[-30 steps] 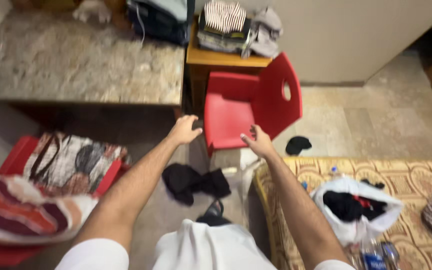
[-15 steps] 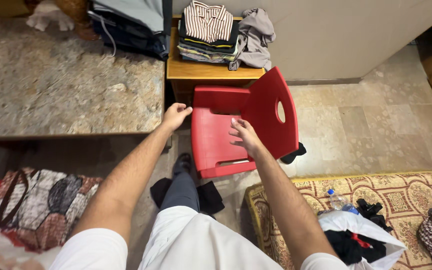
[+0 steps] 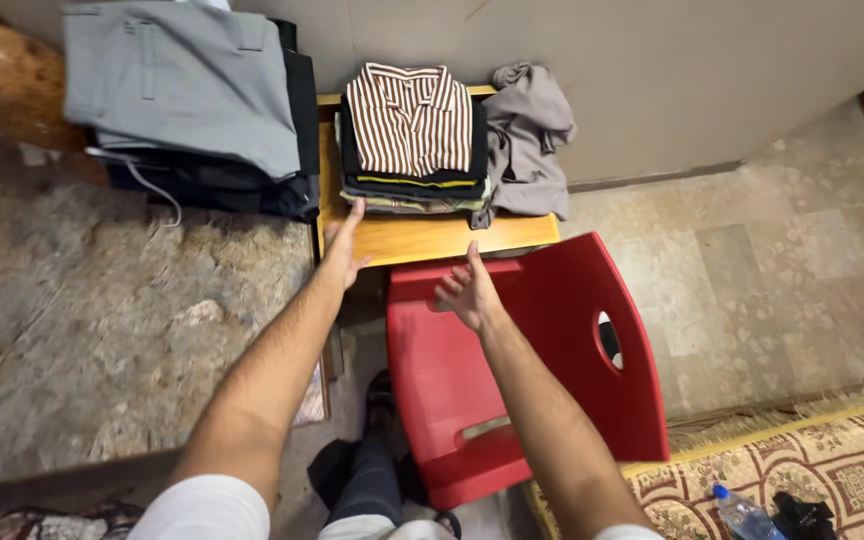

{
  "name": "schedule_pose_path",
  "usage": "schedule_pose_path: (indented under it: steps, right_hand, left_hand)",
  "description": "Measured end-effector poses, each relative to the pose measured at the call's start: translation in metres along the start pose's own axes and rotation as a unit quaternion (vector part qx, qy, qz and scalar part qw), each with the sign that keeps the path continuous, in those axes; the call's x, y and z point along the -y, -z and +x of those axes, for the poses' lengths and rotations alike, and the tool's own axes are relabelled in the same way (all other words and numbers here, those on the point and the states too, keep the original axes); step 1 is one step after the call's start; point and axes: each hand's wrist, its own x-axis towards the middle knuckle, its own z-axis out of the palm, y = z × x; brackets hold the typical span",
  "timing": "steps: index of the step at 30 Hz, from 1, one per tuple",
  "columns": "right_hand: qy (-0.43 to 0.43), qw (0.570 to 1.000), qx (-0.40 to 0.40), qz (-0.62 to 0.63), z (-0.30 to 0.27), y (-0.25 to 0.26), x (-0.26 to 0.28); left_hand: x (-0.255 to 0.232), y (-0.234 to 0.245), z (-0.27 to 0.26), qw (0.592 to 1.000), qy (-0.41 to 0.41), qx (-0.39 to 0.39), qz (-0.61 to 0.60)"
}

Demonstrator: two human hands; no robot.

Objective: The person folds several pairs of pants and a shirt by hand on a table and then carries the folded items over to a closet and places them on a shelf.

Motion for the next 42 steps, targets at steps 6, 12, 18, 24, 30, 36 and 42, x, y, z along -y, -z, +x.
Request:
schedule_pose_path:
  steps: [6, 12, 18, 24, 30, 36, 42]
  right_hand:
    - [0.017, 0.997, -0.050, 0.053, 0.144, -0.038, 0.023]
    - [0.050, 0.993, 0.029, 0.107, 0.204, -0.071, 0.060]
    - [0.112, 0.977, -0.133, 0.125, 0.227, -0.090, 0.064]
    - [0.091, 0.946, -0.276, 0.143, 0.222, -0.103, 0.075]
    - [0.085, 0.957, -0.250, 0.122, 0.214, -0.090, 0.069]
    - [0.122, 0.968, -0.211, 0.065, 0.175, -0.080, 0.039]
    - [0.082, 0.975, -0.205, -0.015, 0.130, -0.043, 0.011]
  left_hand:
    - [-0.017, -0.007, 0.132, 0.996, -0.030, -0.058, 0.055]
    - [-0.048, -0.023, 0.180, 0.990, -0.018, -0.059, 0.124]
    - [-0.080, -0.031, 0.169, 0.991, 0.056, 0.055, 0.108]
    - [-0.065, -0.021, 0.199, 0.982, 0.109, 0.108, 0.108]
    - [-0.051, -0.017, 0.177, 0.980, 0.148, 0.120, 0.053]
    - [-0.019, 0.020, 0.136, 0.984, 0.132, 0.116, 0.036]
    - [-0.024, 0.050, 0.086, 0.982, 0.121, 0.112, 0.091]
